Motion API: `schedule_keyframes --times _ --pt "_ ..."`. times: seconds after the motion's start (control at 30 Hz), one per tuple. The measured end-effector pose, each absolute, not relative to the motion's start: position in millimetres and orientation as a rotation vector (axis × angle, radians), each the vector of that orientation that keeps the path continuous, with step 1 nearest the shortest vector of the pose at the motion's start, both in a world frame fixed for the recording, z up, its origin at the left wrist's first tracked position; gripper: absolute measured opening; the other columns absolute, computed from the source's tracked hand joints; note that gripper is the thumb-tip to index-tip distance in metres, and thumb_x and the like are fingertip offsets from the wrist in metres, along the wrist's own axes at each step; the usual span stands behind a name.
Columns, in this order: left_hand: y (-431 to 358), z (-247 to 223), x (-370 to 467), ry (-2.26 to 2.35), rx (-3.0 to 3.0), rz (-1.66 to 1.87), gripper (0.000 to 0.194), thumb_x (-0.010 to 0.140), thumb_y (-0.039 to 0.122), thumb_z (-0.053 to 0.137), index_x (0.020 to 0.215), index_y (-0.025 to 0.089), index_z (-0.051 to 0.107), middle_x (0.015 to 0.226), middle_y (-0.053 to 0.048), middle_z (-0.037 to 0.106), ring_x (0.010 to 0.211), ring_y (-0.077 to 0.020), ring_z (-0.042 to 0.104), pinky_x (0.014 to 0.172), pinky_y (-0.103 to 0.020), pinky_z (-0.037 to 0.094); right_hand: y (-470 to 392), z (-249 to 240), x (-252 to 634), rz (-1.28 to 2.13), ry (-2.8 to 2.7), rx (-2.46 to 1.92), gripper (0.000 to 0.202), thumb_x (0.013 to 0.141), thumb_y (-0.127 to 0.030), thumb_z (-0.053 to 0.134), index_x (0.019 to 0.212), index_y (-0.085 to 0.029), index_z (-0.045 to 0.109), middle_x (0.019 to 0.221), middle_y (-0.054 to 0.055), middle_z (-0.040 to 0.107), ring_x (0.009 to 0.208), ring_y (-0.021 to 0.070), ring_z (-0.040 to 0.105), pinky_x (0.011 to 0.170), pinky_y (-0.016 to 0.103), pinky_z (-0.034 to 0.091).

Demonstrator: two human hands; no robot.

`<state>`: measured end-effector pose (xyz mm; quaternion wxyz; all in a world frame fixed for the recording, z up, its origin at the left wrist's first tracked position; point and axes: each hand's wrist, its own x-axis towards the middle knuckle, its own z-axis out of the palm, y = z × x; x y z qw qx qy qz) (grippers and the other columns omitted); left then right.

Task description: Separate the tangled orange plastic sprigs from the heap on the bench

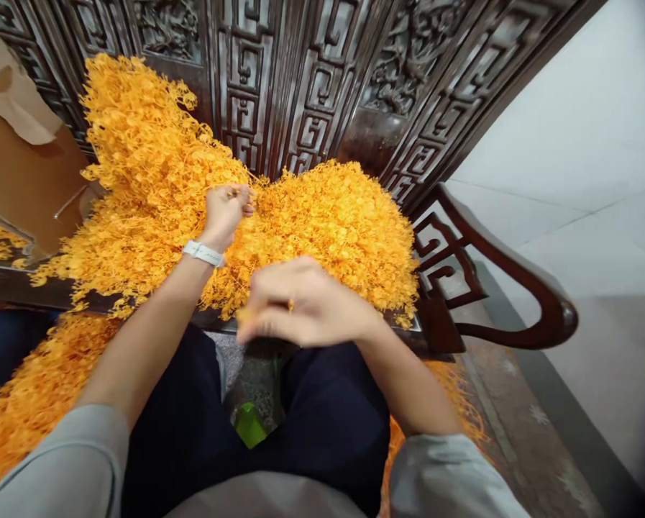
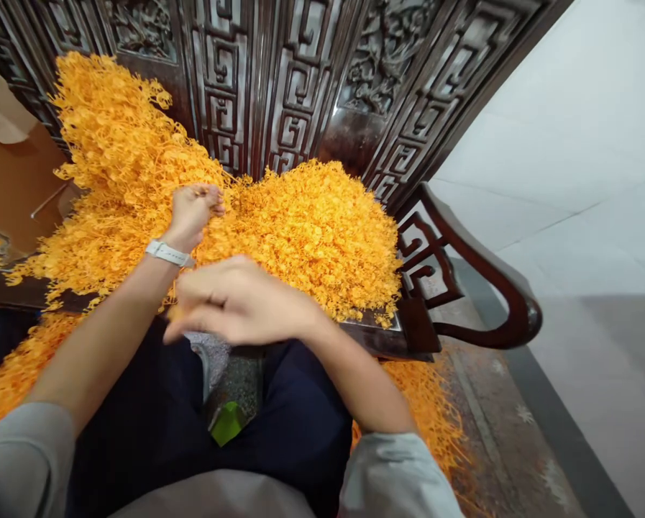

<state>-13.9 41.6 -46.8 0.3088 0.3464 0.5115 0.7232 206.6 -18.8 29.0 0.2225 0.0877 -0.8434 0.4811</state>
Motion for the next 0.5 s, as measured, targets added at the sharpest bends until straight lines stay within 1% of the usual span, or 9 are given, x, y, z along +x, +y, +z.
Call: schedule_keyframes --times 0.03,0.07,0.1,0.17,0.23,0.3,0.37,0.43,0.5 --pt "42.3 -46.2 -22.2 1.286 0.925 1.88 0.026 0.098 0.029 0.078 0.075 0.019 0.069 0.067 0.001 0.068 0.054 -0.0064 0.061 0.059 -0.025 0.052 -20.0 32.4 207.7 1.484 -2.298 0.389 0.038 0.098 -0.053 0.074 0.08 -0.021 0.068 0.078 0.002 0.07 0.068 0.0121 0.06 0.068 0.028 0.047" --pt "41.5 -44.6 -27.8 1.208 0.904 1.865 0.024 0.099 0.031 0.077 0.08 0.019 0.071 0.072 0.0 0.071 0.057 -0.0072 0.064 0.062 -0.025 0.055 -15.4 33.8 208.7 1.606 -2.178 0.423 0.039 0.096 -0.06 0.074 0.085 -0.022 0.07 0.08 0.002 0.072 0.067 0.0122 0.061 0.066 0.028 0.049" --pt "39.4 -42.1 -30.4 1.127 0.897 1.841 0.021 0.099 0.034 0.077 0.085 0.02 0.072 0.079 -0.002 0.075 0.063 -0.0084 0.069 0.066 -0.026 0.059 -5.5 33.3 209.4 1.678 -1.985 0.335 0.042 0.093 -0.065 0.074 0.091 -0.023 0.071 0.081 0.002 0.072 0.064 0.0122 0.06 0.063 0.027 0.049" --pt "32.4 -35.3 -27.1 1.013 0.871 1.788 0.02 0.097 0.04 0.08 0.093 0.022 0.074 0.093 -0.006 0.08 0.077 -0.0121 0.076 0.075 -0.027 0.064 23.8 26.6 210.0 1.635 -1.482 -0.075 0.049 0.089 -0.074 0.07 0.1 -0.026 0.069 0.083 0.001 0.071 0.06 0.0121 0.056 0.058 0.027 0.048" --pt "24.7 -27.5 -16.2 0.983 0.871 1.733 0.024 0.096 0.045 0.081 0.097 0.023 0.073 0.101 -0.008 0.082 0.09 -0.0159 0.079 0.081 -0.028 0.066 52.6 13.5 208.4 1.566 -1.234 -0.446 0.053 0.085 -0.075 0.072 0.106 -0.026 0.066 0.086 0.002 0.07 0.062 0.013 0.054 0.059 0.029 0.05" --pt "19.1 -20.3 -3.6 0.991 0.892 1.699 0.026 0.097 0.048 0.08 0.099 0.023 0.072 0.1 -0.009 0.082 0.096 -0.0181 0.08 0.083 -0.029 0.067 68.6 -2.4 204.0 1.551 -1.304 -0.669 0.053 0.079 -0.069 0.082 0.104 -0.026 0.064 0.082 0.0 0.067 0.063 0.0128 0.051 0.059 0.029 0.047" --pt "16.2 -14.1 6.8 0.99 0.914 1.689 0.026 0.098 0.048 0.078 0.099 0.023 0.072 0.098 -0.008 0.081 0.098 -0.0185 0.081 0.084 -0.028 0.067 70.2 -16.3 197.5 1.521 -1.593 -0.701 0.051 0.075 -0.064 0.089 0.097 -0.025 0.065 0.077 -0.002 0.063 0.064 0.012 0.048 0.06 0.028 0.043" --pt "15.0 -9.3 13.7 0.971 0.927 1.693 0.026 0.099 0.048 0.077 0.101 0.023 0.072 0.097 -0.007 0.081 0.099 -0.0184 0.081 0.084 -0.027 0.066 64.1 -25.0 190.5 1.443 -1.911 -0.589 0.049 0.078 -0.066 0.087 0.089 -0.023 0.067 0.077 -0.002 0.06 0.068 0.0119 0.046 0.064 0.03 0.04" --pt "14.0 -6.3 17.3 0.948 0.936 1.688 0.027 0.101 0.049 0.075 0.104 0.022 0.073 0.101 -0.007 0.081 0.1 -0.0187 0.081 0.085 -0.028 0.066 58.8 -27.9 185.3 1.376 -2.055 -0.474 0.052 0.083 -0.071 0.081 0.084 -0.022 0.066 0.078 -0.002 0.058 0.071 0.0123 0.044 0.068 0.031 0.04"
